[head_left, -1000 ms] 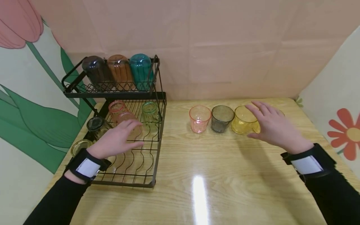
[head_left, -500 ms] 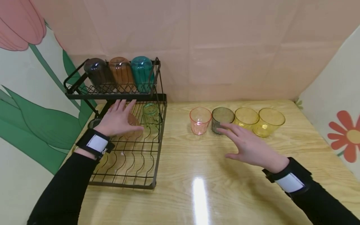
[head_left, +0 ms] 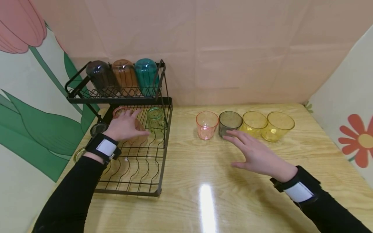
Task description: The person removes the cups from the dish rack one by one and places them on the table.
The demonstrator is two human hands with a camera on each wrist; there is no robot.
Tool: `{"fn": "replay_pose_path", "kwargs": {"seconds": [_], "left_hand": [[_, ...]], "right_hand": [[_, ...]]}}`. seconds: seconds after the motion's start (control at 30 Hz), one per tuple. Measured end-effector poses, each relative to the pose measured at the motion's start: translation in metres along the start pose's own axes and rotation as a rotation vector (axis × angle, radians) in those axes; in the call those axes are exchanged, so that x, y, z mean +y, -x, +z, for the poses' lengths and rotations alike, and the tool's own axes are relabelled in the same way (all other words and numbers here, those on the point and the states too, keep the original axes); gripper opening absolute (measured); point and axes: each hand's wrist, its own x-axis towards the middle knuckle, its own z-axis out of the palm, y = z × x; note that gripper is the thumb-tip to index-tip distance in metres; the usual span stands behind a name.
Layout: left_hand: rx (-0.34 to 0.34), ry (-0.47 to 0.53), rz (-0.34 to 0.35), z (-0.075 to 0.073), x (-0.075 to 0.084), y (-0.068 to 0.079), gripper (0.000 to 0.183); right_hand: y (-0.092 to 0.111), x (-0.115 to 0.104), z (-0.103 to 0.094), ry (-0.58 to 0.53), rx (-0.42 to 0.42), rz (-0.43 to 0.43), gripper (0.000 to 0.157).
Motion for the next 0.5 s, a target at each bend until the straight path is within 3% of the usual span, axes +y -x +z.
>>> {"fn": "replay_pose_path", "kwargs": {"seconds": [0.17,0.3,0.5], "left_hand": [[-0.037,-0.014,0.037,0.007,-0.002,-0.002,0.092],[-0.004,-0.044,0.055,0.013,-0.006,-0.004,0.074],[0.025,-0.040,0.097,0.012,-0.004,-0.004,0.065]], "right_hand": [[0.000,-0.002,-0.001,0.003,-0.005,0.006,0.090],[0.000,-0.004,-0.001,0.008,-0.009,0.010,0.090],[0.000,-0.005,-0.001,0.001,-0.011,0.014,0.088]]}}
